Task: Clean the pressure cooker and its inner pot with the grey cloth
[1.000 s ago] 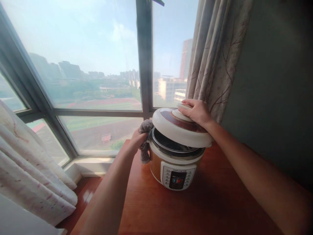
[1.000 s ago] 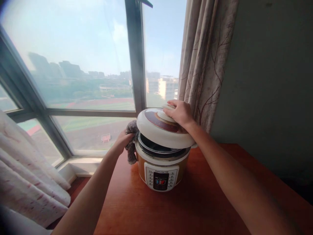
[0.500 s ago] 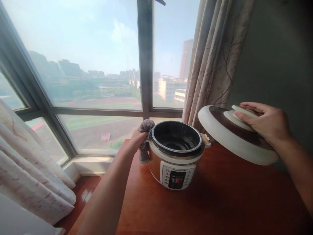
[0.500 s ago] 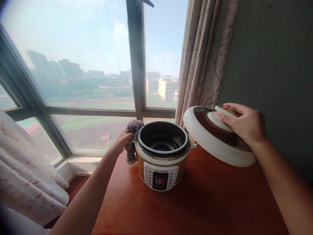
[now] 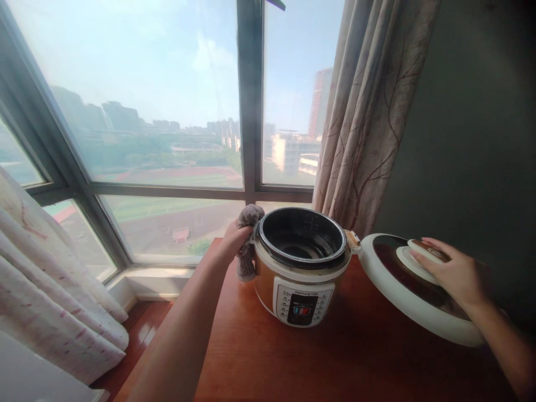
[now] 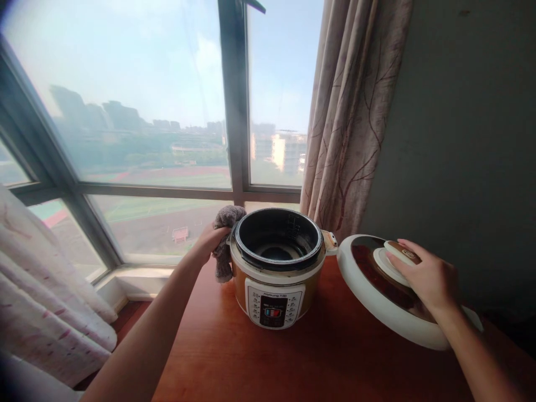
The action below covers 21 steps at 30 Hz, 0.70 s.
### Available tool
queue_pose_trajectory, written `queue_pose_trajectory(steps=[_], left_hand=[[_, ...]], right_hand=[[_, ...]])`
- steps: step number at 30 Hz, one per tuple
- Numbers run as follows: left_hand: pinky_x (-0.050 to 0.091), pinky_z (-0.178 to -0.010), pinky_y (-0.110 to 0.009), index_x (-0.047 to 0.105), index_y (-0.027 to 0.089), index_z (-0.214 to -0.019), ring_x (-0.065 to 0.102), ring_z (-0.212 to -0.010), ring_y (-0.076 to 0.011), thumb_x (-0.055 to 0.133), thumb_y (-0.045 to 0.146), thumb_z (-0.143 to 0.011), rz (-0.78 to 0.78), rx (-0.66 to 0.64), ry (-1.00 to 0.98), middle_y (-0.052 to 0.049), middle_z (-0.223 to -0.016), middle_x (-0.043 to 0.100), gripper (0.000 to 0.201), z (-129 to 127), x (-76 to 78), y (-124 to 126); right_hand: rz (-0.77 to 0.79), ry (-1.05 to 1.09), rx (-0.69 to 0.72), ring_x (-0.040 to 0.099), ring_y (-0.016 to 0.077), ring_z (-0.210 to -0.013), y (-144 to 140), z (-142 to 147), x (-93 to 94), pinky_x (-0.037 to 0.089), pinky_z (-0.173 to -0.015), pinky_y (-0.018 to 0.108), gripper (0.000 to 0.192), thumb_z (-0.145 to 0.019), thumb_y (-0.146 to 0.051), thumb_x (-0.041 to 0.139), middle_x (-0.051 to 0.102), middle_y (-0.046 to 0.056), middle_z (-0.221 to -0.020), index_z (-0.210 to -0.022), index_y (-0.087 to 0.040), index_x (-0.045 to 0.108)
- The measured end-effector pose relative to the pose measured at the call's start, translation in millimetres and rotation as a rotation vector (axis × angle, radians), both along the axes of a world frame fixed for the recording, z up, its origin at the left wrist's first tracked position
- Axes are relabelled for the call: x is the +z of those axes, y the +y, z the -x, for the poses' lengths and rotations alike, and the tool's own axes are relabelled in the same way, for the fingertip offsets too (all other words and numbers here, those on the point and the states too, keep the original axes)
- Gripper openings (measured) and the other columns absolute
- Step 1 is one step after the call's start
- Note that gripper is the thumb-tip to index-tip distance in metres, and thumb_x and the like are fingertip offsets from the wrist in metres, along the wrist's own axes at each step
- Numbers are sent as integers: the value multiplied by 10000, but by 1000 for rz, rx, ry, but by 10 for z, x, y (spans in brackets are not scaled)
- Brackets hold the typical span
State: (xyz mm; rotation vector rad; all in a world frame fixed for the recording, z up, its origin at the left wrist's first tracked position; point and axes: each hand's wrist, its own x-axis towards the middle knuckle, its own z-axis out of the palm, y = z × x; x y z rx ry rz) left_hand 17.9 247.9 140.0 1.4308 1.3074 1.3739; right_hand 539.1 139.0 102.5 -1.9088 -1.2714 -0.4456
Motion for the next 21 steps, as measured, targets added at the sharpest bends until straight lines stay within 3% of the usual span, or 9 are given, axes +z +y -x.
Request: queue_pose_trajectory(steps=[5, 10, 21], left_hand=[[558, -769, -357, 724, 149, -987, 679, -813, -261, 664, 278, -592, 2, -10, -14, -60, -854, 737, 419, 6, -10, -7], [556, -753, -351, 716, 152, -978, 681, -825, -269, 658, 282, -588, 0, -15, -37, -55, -837, 733, 415, 4, -7, -17], [558, -727, -344, 725, 131, -969, 687, -805, -264, 677, 283, -595, 23, -11, -60, -66, -828, 743, 406, -2, -6, -27]], right_hand=[[126, 57, -20, 726, 355, -839, -53, 103, -329, 512, -699, 412, 609, -724, -668, 635, 787, 121, -1006, -1168, -265, 740], [139, 56, 16, 722, 349, -802, -60, 144, -605, 520, -694, 428, 660, -755, -705, 569, 781, 141, -971, -1173, -223, 738], [100, -123, 40, 717, 372, -842, -139, 275, -934, 522, -706, 440, 640, -873, -649, 458, 759, 161, -1014, -1249, -190, 700]])
